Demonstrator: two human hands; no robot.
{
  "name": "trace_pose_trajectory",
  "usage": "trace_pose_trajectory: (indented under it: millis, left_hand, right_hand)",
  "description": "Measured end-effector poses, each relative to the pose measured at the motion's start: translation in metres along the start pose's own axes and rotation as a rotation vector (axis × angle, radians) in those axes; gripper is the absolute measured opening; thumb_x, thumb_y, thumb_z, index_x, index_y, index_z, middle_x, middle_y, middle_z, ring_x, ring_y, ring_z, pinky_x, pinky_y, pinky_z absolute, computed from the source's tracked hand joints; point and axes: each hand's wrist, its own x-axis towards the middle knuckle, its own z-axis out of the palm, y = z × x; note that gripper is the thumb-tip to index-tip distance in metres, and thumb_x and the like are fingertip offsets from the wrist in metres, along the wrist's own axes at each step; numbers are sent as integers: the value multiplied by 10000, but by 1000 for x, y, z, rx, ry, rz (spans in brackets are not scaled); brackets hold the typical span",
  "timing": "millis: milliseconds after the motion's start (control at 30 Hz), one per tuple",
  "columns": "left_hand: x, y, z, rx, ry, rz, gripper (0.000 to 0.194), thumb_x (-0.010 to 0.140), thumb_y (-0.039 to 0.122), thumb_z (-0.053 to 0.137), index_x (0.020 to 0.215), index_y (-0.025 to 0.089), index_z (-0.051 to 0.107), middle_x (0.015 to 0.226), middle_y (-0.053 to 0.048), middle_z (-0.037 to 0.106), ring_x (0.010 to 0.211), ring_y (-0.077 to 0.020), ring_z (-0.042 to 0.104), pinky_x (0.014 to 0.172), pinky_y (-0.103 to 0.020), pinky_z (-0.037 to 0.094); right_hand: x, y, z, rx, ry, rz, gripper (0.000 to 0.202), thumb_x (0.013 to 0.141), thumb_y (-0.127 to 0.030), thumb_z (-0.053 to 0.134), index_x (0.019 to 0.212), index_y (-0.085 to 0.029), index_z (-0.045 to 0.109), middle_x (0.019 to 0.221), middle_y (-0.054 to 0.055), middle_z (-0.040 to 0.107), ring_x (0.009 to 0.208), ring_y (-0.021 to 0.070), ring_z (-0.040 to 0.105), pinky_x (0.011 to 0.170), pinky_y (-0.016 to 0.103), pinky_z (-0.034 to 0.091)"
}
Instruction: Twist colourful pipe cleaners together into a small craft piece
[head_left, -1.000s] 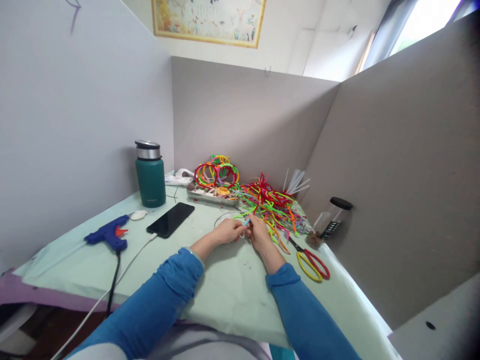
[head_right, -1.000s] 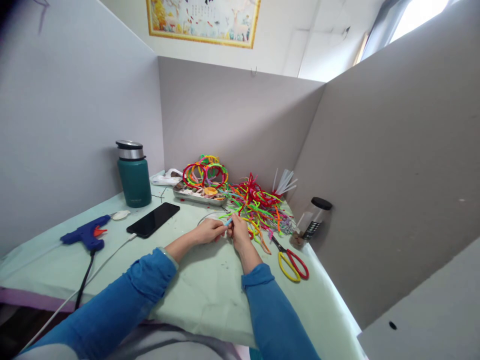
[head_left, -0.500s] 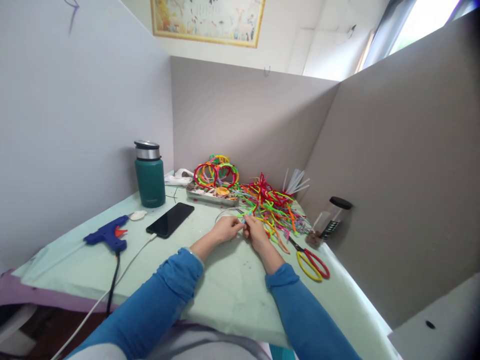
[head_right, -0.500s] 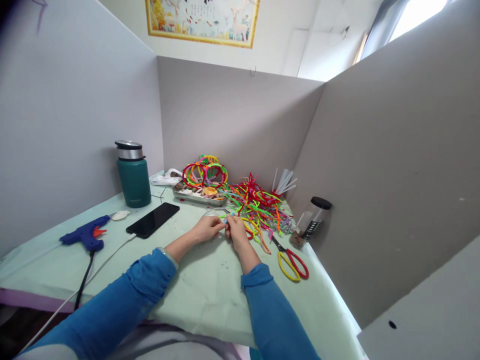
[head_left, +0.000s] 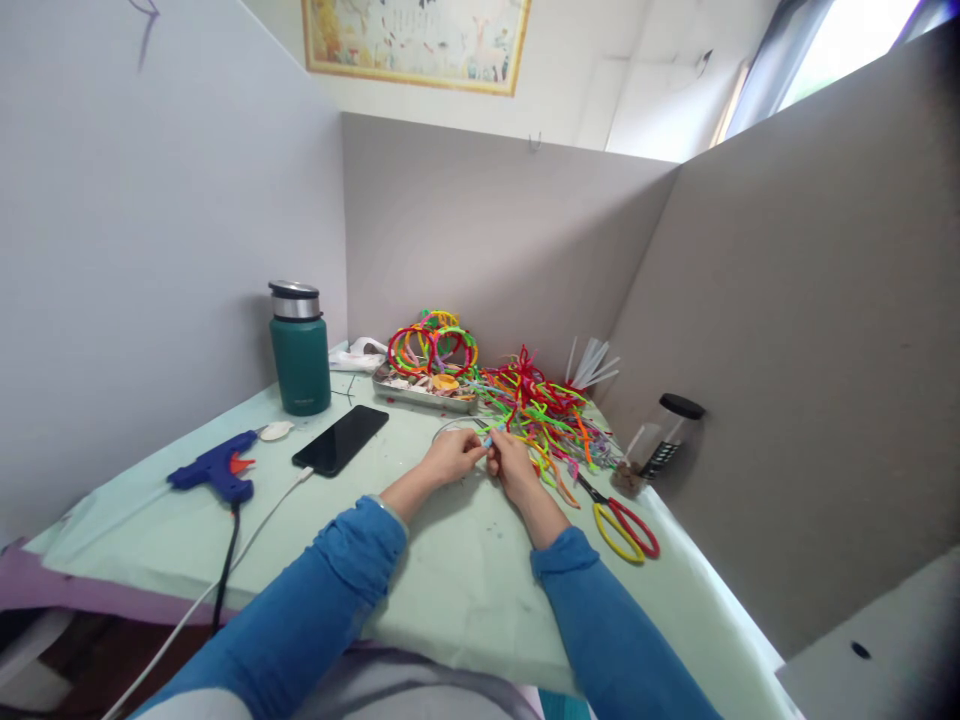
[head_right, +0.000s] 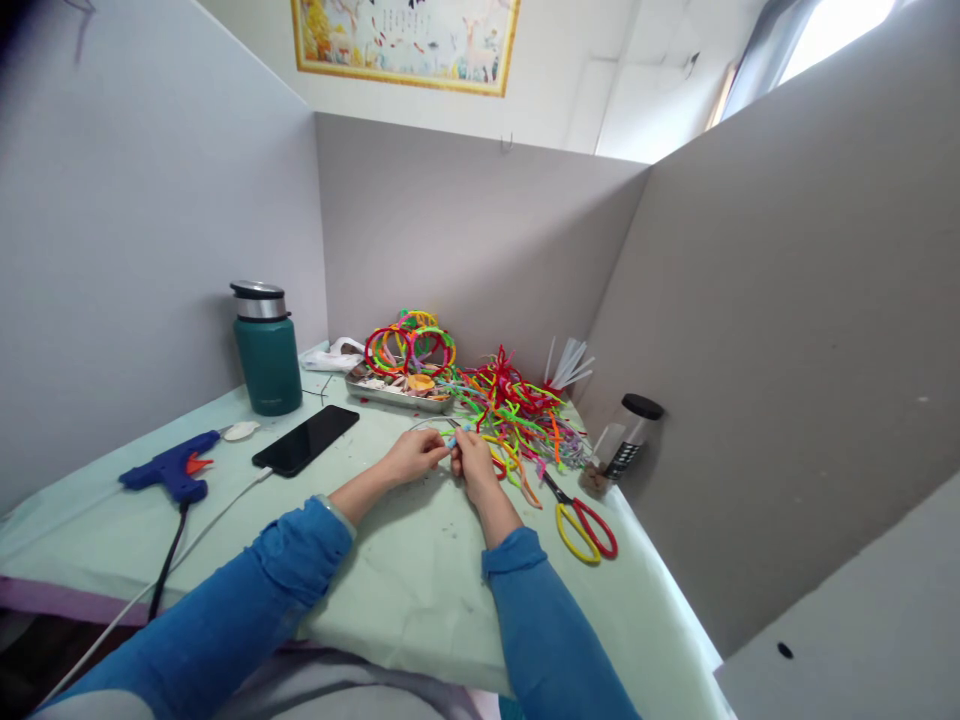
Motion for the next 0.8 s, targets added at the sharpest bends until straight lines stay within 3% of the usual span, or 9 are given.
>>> trace_pose_trajectory:
  millis: [800]
  left_hand:
    - [3, -7, 4, 31, 29, -15, 249, 771, 363, 492, 748, 151, 621, 642, -17, 630, 593, -118, 523, 560, -220, 335]
  right_hand:
    - [-1, 4, 0, -147, -70, -81, 377, 710, -501, 619, 584, -186, 454, 433, -71, 426, 322, 49, 347, 328, 196, 208]
